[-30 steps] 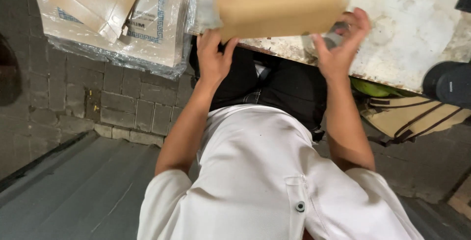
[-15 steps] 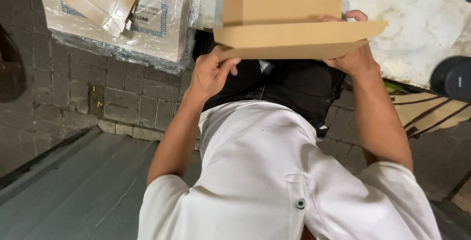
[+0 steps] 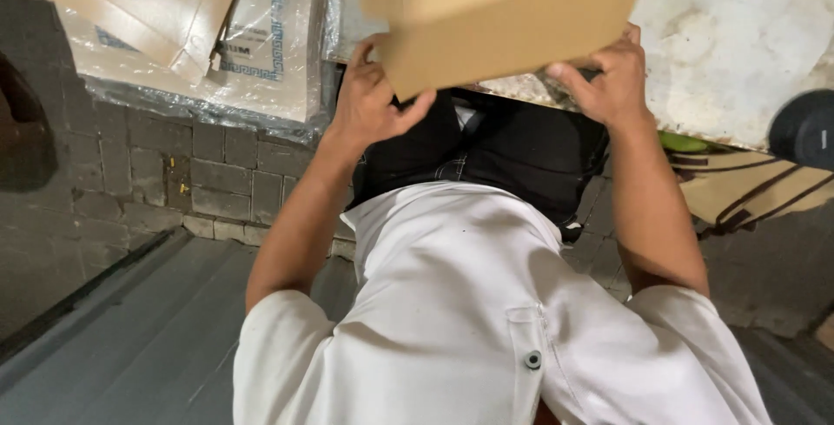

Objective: The person assembles flat cardboard pieces into small boxes by folding and interlocking tabs. They handle each piece by hand, fold the sides, and secure the tabs to form a finished box, then place it on a growing stack.

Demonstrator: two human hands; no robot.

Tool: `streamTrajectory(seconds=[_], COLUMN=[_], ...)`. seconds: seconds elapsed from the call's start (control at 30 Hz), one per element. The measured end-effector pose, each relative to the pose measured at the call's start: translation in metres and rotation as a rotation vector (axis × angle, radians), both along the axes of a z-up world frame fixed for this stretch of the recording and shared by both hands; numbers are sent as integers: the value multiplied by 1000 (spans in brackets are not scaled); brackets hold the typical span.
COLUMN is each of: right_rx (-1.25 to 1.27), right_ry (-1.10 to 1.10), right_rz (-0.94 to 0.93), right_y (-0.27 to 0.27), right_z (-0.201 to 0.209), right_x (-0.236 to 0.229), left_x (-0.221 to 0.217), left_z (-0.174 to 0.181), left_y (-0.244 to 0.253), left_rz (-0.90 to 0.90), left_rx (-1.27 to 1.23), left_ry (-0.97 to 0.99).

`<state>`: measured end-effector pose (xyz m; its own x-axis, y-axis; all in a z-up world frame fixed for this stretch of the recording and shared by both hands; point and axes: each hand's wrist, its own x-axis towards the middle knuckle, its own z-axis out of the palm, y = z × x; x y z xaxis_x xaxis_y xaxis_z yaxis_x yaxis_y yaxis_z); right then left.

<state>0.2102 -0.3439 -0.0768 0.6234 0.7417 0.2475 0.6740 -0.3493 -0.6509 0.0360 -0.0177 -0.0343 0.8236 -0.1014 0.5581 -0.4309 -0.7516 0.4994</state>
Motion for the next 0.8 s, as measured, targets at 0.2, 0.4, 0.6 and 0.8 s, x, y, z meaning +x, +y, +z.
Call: streamTrajectory(seconds=[0.2,0.4,0.6,0.8], right_rx=[-10,-67,5,17], right_ry=[38,-38,-112,-6], right_rz=[-202,-288,-297,-253], right_y=[22,39,42,25], right_z=[9,25,25,26], right_x=[1,-7,-9,-11], left_x=[15,21,34,15], left_z=[-17,-22,5,-7], left_y=[-13,-38,-37,-40], left_rz=[318,590,692,602], left_rx=[-255,-251,-265,-277], left_ry=[204,248,561,470])
